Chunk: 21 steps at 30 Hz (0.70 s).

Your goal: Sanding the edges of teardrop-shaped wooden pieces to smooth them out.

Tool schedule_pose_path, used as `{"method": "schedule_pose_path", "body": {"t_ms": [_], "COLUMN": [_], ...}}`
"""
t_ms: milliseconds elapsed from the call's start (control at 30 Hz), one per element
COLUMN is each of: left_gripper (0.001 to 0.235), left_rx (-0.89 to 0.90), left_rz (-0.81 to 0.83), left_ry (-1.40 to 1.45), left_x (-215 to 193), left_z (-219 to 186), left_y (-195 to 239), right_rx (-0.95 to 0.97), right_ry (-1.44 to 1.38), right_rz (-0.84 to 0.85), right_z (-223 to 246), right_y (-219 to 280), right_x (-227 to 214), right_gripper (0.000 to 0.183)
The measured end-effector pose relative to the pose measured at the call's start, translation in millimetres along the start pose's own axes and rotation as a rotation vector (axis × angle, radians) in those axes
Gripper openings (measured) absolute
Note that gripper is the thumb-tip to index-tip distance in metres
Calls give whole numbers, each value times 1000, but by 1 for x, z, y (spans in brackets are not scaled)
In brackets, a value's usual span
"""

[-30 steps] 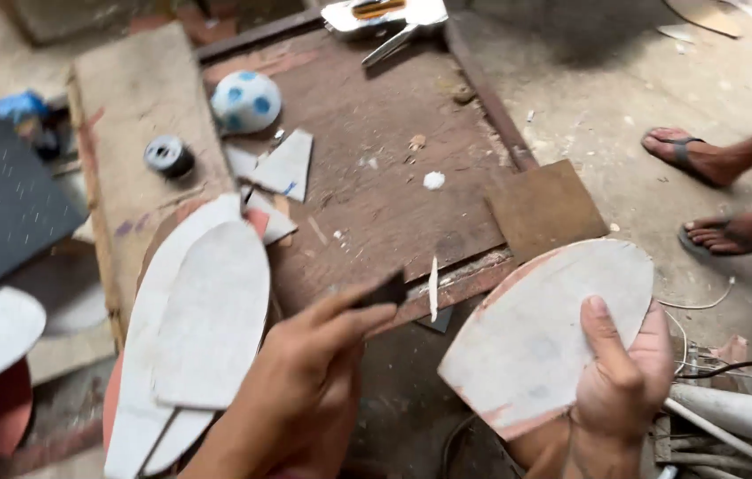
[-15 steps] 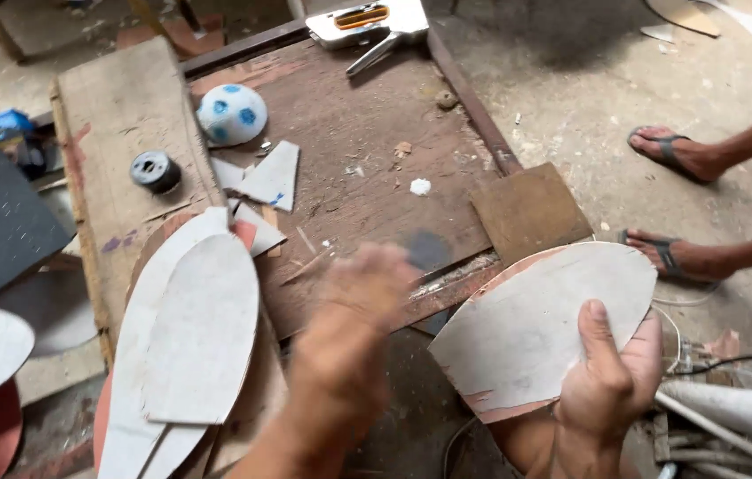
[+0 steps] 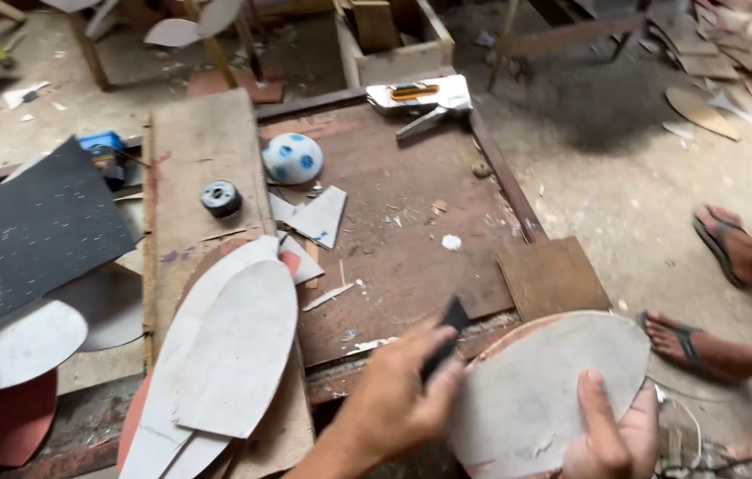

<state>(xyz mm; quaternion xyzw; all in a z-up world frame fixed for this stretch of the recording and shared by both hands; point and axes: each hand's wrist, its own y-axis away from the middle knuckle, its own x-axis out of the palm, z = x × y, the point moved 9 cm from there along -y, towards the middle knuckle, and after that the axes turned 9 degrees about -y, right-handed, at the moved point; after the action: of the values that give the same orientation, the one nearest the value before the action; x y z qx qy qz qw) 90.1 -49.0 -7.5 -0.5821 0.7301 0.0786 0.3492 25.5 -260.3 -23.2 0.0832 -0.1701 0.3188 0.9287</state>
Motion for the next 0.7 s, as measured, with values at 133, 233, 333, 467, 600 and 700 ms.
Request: {"method": "schedule_pose_path", "body": {"t_ms": [133, 233, 333, 467, 600, 700], "left_gripper": [18, 23, 30, 38, 28, 35], "left_rx": [10, -76, -286, -466, -107, -35], "left_rz": [174, 309, 220, -158, -36, 141], "left_ry": [190, 241, 358, 279, 255, 300], "left_x": [15, 21, 21, -38, -49, -28], "left_z": [-5, 3, 22, 43, 3, 12], "left_y": [12, 14, 22, 28, 52, 92], "right_rx": [88, 129, 153, 35, -128, -101], "right_ry": [4, 44, 7, -6, 242, 313], "right_rz": [60, 62, 81, 39, -206, -219], "right_z": [-27, -42, -50, -22, -59, -81], "right_y": [-3, -16, -21, -22, -20, 17], "right_x": [-25, -39, -43, -30, -68, -65], "right_gripper": [62, 54, 56, 57, 37, 49]}}
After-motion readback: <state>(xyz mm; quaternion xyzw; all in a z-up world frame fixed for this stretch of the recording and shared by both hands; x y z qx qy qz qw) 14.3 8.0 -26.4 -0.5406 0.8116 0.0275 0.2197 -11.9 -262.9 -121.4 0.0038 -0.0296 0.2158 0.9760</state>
